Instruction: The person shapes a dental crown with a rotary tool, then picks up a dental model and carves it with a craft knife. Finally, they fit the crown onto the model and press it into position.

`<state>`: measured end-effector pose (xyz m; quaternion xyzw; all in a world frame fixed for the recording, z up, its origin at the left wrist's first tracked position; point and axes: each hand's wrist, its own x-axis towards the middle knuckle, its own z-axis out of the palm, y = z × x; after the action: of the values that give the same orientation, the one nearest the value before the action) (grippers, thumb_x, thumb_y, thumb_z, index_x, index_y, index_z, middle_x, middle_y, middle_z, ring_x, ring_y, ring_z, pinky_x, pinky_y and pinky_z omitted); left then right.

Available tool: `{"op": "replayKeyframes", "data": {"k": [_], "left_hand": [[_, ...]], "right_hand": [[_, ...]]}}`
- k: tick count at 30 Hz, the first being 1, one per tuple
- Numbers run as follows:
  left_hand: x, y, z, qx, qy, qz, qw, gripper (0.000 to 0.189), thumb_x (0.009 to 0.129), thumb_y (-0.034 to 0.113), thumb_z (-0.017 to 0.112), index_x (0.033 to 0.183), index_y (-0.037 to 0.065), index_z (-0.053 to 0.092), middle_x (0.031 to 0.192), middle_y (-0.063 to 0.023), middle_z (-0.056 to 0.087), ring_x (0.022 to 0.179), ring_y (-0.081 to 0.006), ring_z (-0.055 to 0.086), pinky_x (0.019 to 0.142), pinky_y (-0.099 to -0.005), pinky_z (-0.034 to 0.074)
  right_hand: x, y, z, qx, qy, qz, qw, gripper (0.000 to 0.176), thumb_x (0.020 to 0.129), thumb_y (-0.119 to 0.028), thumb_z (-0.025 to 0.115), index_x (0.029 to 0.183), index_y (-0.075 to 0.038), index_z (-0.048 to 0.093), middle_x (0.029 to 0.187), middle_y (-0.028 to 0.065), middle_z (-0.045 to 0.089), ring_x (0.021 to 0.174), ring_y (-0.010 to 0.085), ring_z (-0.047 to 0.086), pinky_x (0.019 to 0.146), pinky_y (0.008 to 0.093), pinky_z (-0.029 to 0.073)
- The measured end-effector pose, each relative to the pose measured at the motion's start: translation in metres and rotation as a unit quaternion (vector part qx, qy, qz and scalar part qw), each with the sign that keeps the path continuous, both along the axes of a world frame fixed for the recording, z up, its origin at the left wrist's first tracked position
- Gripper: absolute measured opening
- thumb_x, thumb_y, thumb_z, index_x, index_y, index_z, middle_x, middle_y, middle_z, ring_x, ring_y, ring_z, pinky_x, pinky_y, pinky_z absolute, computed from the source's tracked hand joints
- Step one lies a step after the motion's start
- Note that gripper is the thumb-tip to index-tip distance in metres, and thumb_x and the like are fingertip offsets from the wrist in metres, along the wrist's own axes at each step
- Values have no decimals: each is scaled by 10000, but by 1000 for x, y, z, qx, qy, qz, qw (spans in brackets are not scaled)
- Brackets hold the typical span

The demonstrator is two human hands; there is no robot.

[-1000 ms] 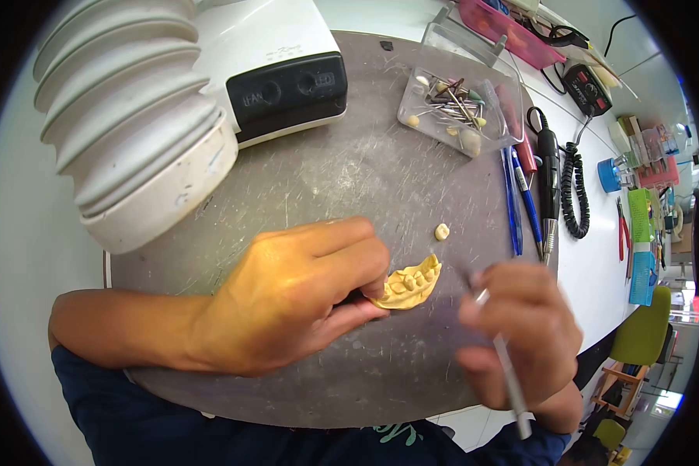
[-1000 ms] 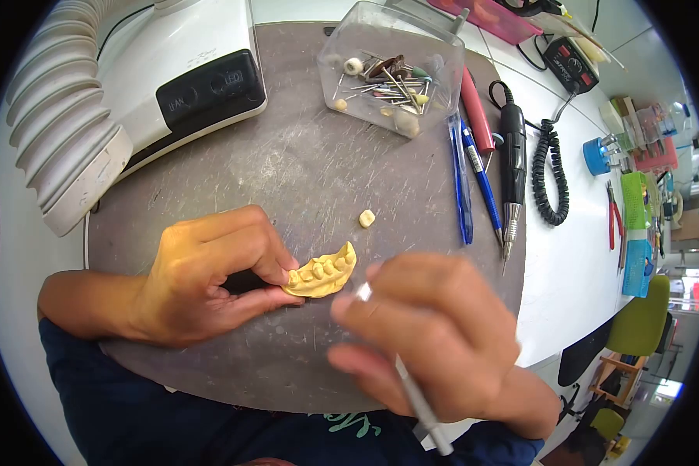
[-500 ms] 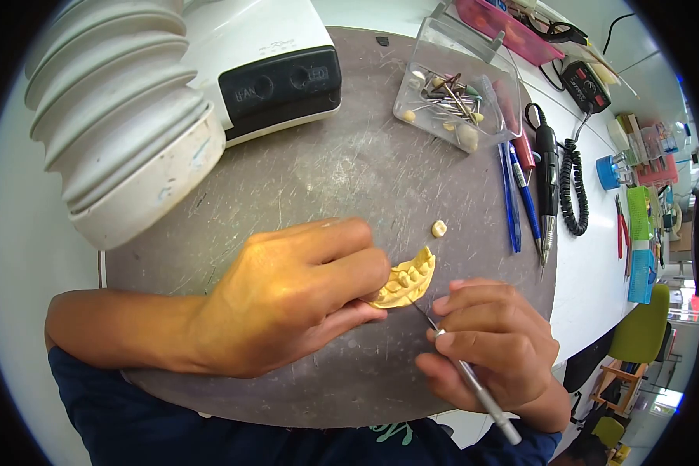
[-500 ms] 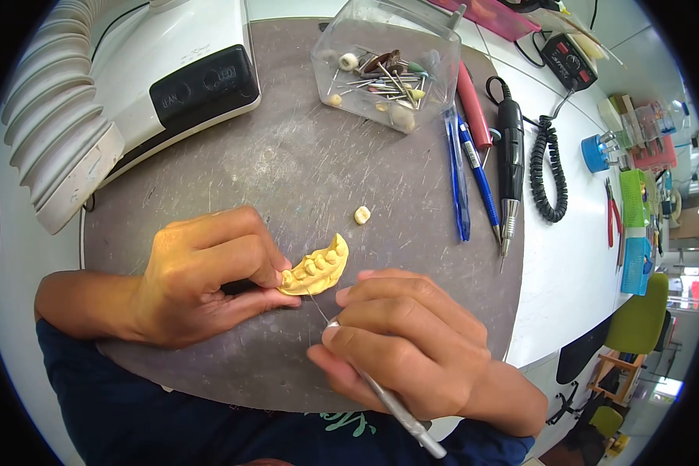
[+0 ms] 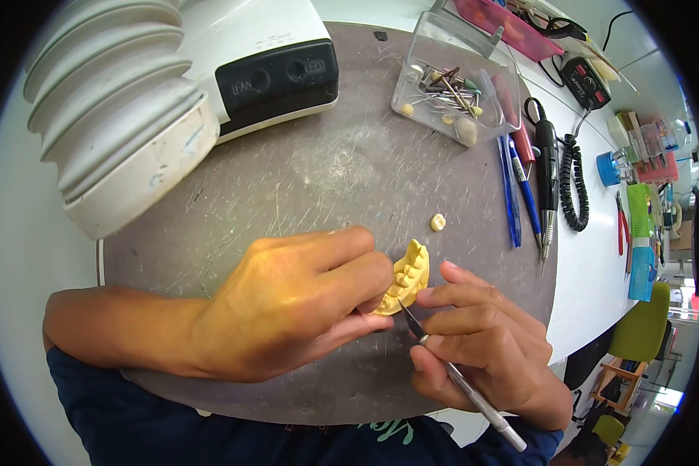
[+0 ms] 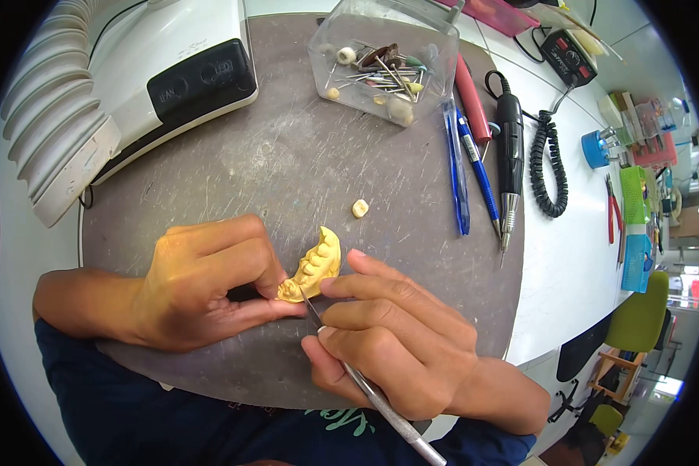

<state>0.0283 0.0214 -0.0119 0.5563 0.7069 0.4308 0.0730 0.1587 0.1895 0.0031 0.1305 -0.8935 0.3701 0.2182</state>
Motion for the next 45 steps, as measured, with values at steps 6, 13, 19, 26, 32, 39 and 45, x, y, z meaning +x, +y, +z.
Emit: {"op": "replayKeyframes", "data": {"k": [6,13,19,26,32,39,45], "left_hand": [[0,0,-1,3,-9,3,1000,302,602,114,856,661,67,564,666,-44,548,545,-184,563,457,-294,423],[0,0,0,3,-6,2,1000,307,603,114,855,643,66,554,664,-47,556,549,-185,568,457,-295,422],[0,1,0,1,-8,3,1000,308,602,123,853,629,68,551,661,-47,565,551,-183,574,457,-293,423],[1,1,-2,8,-2,5,1000,305,597,124,851,627,69,552,659,-44,568,556,-183,580,458,-294,428],[0,1,-1,6,5,3,1000,301,593,122,852,629,73,558,661,-41,573,560,-180,584,460,-293,431],[0,1,0,-1,3,5,1000,294,593,129,855,632,72,570,660,-38,576,548,-175,585,452,-287,434],[-1,1,0,-4,3,5,1000,290,592,130,857,632,71,576,662,-39,583,552,-173,592,454,-283,440]], "right_hand": [[-2,0,0,29,1,9,1000,203,681,-19,779,706,-35,579,715,91,648,822,260,697,867,450,550],[-3,1,0,47,-8,15,999,194,680,-10,774,704,-31,583,718,92,650,824,253,695,882,452,542],[-3,1,-1,42,-9,11,999,178,685,-23,774,692,-35,596,714,88,651,814,246,692,886,452,540],[-4,0,-2,33,-6,6,999,176,681,-24,776,694,-37,601,712,81,652,804,239,689,886,448,540],[-5,0,-2,26,-16,12,999,178,678,-22,777,704,-35,601,716,81,653,812,239,687,889,447,540],[-4,1,-2,28,-10,12,999,187,680,-18,776,695,-30,590,718,86,651,826,245,690,889,446,543],[-4,0,-2,32,-7,14,999,179,677,-18,775,701,-23,598,720,90,650,821,245,689,885,448,544]]}}
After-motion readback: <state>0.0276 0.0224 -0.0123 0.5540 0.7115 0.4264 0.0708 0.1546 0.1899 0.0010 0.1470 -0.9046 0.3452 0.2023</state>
